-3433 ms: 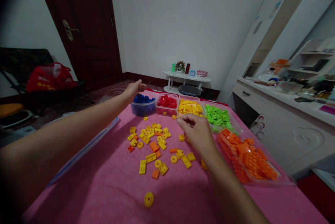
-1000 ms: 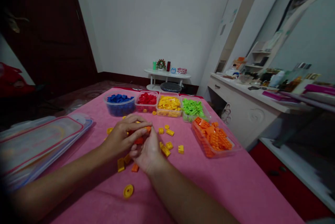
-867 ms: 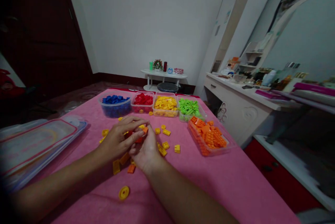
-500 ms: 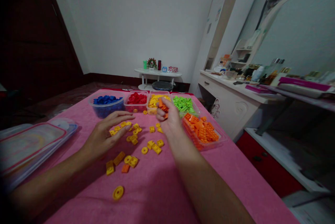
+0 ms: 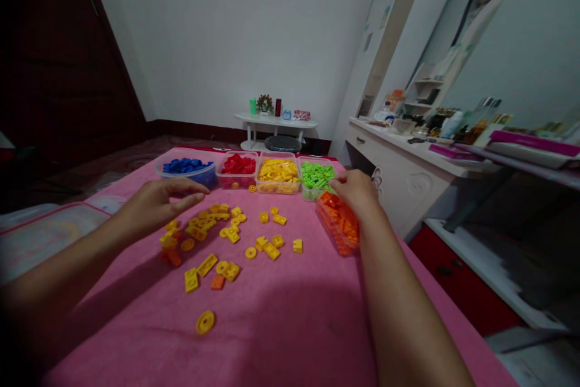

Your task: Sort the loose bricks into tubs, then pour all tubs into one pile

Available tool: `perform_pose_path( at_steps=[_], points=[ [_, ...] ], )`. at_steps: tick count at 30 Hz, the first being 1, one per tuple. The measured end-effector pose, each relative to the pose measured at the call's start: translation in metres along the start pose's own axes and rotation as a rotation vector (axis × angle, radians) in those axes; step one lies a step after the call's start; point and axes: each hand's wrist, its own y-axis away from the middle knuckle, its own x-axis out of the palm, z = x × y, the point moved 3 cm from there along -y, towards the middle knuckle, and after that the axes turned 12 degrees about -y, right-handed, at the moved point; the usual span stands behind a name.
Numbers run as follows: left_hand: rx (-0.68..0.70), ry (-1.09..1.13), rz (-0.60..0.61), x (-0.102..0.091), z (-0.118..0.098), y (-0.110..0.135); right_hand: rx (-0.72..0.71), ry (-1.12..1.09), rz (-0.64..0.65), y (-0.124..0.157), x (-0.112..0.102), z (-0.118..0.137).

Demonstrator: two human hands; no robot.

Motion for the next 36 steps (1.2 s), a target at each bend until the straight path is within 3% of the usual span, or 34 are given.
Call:
perform_pose_path(
  at_steps=[2, 4, 7, 10, 15, 20, 27, 33, 36],
  points=[
    [-0.007, -0.099, 0.16, -0.004, 0.012, -0.001, -0.066, 0.011, 0.052, 0.002, 0.01, 0.021],
    [0.018, -0.198, 0.356, -0.007, 0.02, 0.003, -0.166, -0.104, 0.184, 0.012, 0.027, 0.05],
    [0.043, -0.267, 0.632, -0.008, 0.024, 0.015, -0.294, -0.272, 0.496, 0.045, 0.06, 0.096],
    [0.039, -0.301, 0.755, -0.009, 0.016, 0.025, -0.395, -0.261, 0.798, 0.088, 0.088, 0.129],
    [0.041, -0.441, 0.719, -0.01, -0.002, 0.029, -0.554, -0.062, 0.955, 0.136, 0.115, 0.149],
    [0.091, -0.505, 0.727, 0.0, -0.013, 0.031, -0.548, 0.136, 1.028, 0.149, 0.129, 0.148],
    [0.043, -0.7, 0.582, 0.01, -0.014, 0.031, -0.436, 0.191, 0.798, 0.138, 0.119, 0.156],
    [-0.028, -0.681, 0.618, 0.005, -0.005, 0.028, -0.491, -0.004, 1.079, 0.178, 0.111, 0.163],
    [-0.066, -0.691, 0.638, -0.004, 0.007, 0.024, -0.523, 0.001, 1.146, 0.189, 0.11, 0.162]
  ],
)
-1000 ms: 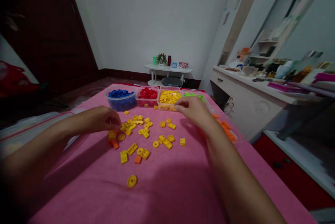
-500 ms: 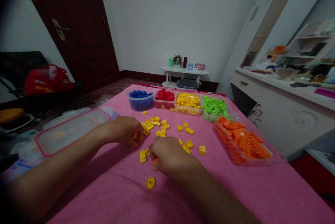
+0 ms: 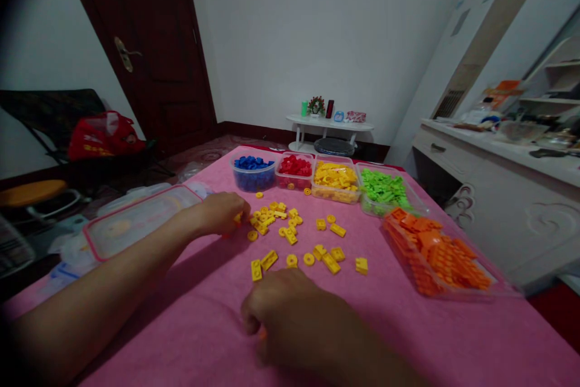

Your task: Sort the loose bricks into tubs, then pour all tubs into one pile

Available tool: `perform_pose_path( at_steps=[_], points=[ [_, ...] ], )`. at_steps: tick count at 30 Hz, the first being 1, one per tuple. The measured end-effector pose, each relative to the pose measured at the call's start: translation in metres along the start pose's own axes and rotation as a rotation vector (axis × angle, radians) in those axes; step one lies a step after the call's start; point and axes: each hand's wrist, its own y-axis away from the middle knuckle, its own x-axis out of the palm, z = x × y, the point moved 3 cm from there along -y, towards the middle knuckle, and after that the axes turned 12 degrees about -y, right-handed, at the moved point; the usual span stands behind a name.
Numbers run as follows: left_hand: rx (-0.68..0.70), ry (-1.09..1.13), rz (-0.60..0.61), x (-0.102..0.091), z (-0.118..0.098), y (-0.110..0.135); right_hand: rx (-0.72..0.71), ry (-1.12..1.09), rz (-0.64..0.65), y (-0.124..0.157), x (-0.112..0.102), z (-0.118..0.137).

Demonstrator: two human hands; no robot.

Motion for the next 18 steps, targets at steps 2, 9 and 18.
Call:
perform_pose_path(
  at_steps=[2, 9, 18],
  points=[
    [-0.014, 0.02, -0.024, 0.0, 0.011, -0.001, 0.106, 0.106, -0.01, -0.003, -0.006, -0.007],
    [-0.135, 0.102, -0.138, -0.002, 0.023, -0.009, 0.29, 0.345, -0.183, -0.017, -0.043, -0.026],
    [-0.121, 0.15, -0.058, 0.01, -0.001, -0.016, 0.21, 0.271, -0.284, -0.018, -0.042, -0.022]
  ],
)
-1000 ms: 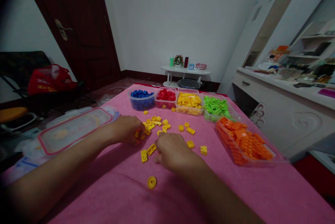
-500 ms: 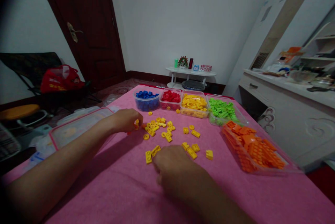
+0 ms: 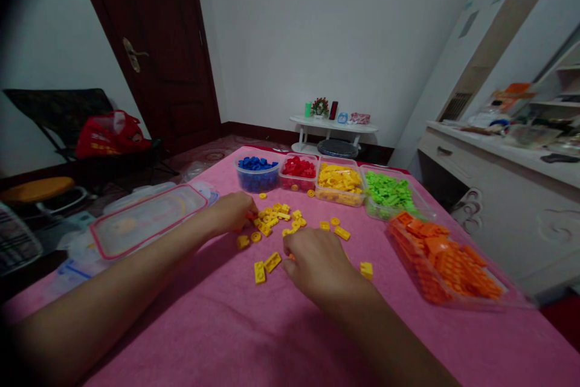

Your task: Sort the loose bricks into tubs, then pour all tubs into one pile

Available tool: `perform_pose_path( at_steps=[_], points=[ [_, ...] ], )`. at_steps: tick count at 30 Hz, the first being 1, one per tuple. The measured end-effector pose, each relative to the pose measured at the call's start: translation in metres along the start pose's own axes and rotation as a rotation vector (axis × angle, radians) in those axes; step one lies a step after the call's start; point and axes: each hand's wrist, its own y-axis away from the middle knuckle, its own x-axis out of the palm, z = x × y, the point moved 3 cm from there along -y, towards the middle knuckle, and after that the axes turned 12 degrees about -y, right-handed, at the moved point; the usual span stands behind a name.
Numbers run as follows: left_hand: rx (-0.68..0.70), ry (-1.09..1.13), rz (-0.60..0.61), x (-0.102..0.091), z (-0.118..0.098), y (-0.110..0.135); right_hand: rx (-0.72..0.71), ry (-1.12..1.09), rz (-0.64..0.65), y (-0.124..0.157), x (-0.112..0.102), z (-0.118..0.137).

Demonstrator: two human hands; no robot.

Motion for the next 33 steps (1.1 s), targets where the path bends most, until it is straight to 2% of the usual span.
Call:
perform_pose_path(
  at_steps=[10, 14, 18, 21, 26, 30, 33],
  points=[
    [-0.065, 0.019, -0.042, 0.001, 0.0, -0.003, -0.028, -0.141, -0.114, -0.004, -0.006, 0.002],
    [0.013, 0.054, -0.06, -0.007, 0.012, 0.0, -0.044, -0.234, -0.164, -0.005, -0.008, 0.0],
    [0.125, 0.105, -0.005, -0.007, 0.018, 0.003, -0.078, -0.284, -0.18, -0.005, -0.008, 0.0],
    [0.182, 0.097, 0.036, 0.0, 0.008, 0.002, -0.093, -0.292, -0.199, -0.006, -0.007, 0.0],
    [0.18, 0.072, 0.001, 0.012, -0.009, 0.0, -0.12, -0.349, -0.223, -0.006, -0.004, -0.002],
    [0.166, 0.114, -0.037, 0.004, -0.002, -0.002, -0.095, -0.577, -0.197, -0.01, 0.005, -0.007],
    [0.159, 0.34, -0.211, -0.014, 0.0, 0.002, -0.018, -0.976, -0.157, -0.017, 0.015, -0.011]
  ],
)
